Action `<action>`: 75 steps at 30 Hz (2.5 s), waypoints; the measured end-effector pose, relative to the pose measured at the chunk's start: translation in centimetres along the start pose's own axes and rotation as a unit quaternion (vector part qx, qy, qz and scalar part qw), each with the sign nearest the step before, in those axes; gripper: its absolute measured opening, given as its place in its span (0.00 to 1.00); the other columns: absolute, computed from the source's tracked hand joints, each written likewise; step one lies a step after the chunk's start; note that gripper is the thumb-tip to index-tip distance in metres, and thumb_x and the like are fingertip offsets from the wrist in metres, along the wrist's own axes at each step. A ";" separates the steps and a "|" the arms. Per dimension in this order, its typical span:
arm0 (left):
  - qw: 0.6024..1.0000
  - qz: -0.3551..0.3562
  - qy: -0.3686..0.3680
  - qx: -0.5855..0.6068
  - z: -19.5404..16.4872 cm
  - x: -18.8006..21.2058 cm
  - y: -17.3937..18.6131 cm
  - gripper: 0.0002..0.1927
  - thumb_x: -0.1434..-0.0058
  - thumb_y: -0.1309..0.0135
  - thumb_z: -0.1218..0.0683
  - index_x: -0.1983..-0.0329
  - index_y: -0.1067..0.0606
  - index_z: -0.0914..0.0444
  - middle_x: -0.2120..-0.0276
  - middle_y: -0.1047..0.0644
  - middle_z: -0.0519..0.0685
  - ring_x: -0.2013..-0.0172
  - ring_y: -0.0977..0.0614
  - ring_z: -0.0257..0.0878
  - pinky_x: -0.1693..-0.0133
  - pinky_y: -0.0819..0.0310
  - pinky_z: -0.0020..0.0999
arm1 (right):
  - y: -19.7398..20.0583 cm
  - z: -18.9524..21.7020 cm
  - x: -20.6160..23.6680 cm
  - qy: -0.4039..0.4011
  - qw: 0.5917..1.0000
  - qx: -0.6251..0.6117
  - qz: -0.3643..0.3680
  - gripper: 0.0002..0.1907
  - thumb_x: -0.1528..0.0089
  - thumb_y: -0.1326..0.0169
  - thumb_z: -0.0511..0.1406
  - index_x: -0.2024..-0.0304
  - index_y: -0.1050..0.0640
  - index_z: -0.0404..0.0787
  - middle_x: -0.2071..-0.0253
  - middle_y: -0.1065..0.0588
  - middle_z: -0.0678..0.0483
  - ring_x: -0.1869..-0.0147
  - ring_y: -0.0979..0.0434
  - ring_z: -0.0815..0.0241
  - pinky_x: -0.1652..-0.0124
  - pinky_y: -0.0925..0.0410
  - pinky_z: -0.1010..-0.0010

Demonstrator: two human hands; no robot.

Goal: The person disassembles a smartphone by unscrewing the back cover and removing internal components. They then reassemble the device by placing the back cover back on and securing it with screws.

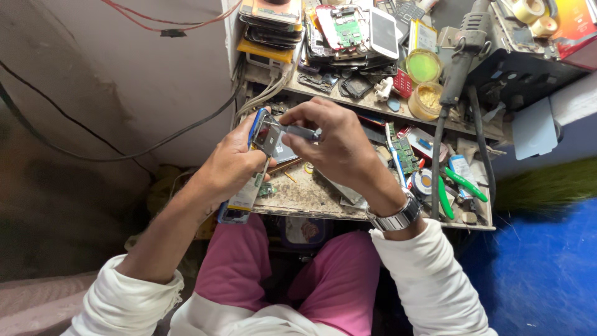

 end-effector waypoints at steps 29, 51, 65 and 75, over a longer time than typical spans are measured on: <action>0.999 -0.003 0.027 0.030 1.0 0.2 0.1 0.30 0.46 0.56 0.64 0.37 0.33 0.62 0.55 0.22 0.52 0.60 0.16 0.38 0.65 0.18 0.34 | -0.4 -0.9 0.3 -0.030 0.999 -0.012 -0.006 0.13 0.39 0.35 0.36 0.54 0.17 0.39 0.62 0.20 0.52 0.59 0.20 0.63 0.59 0.28 0.72; 1.000 -0.008 0.028 0.007 1.2 0.3 0.5 0.32 0.46 0.55 0.63 0.34 0.35 0.60 0.54 0.22 0.51 0.60 0.15 0.37 0.65 0.18 0.34 | -0.6 -0.5 0.1 -0.015 1.000 -0.007 -0.008 0.13 0.40 0.34 0.36 0.54 0.16 0.37 0.62 0.19 0.52 0.59 0.20 0.65 0.59 0.28 0.73; 1.000 -0.007 -0.005 -0.009 0.5 0.0 0.2 0.35 0.47 0.55 0.63 0.31 0.37 0.62 0.57 0.22 0.51 0.63 0.17 0.36 0.66 0.19 0.33 | -1.1 -2.4 0.2 -0.120 0.992 -0.027 0.028 0.14 0.33 0.43 0.39 0.46 0.20 0.42 0.67 0.18 0.55 0.63 0.17 0.67 0.63 0.26 0.73; 1.000 -0.005 -0.005 0.006 0.9 -0.2 0.3 0.35 0.47 0.55 0.63 0.32 0.37 0.63 0.57 0.23 0.50 0.64 0.18 0.34 0.66 0.19 0.32 | 0.7 0.0 0.3 0.021 0.999 0.037 -0.023 0.14 0.42 0.33 0.32 0.53 0.17 0.42 0.62 0.22 0.53 0.59 0.22 0.61 0.60 0.29 0.71</action>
Point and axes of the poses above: each hand's wrist, its own x-axis away from the middle knuckle, its own y-axis out of the back of the hand, z = x × y, the point moved 10 cm from there along -x, towards the middle knuckle
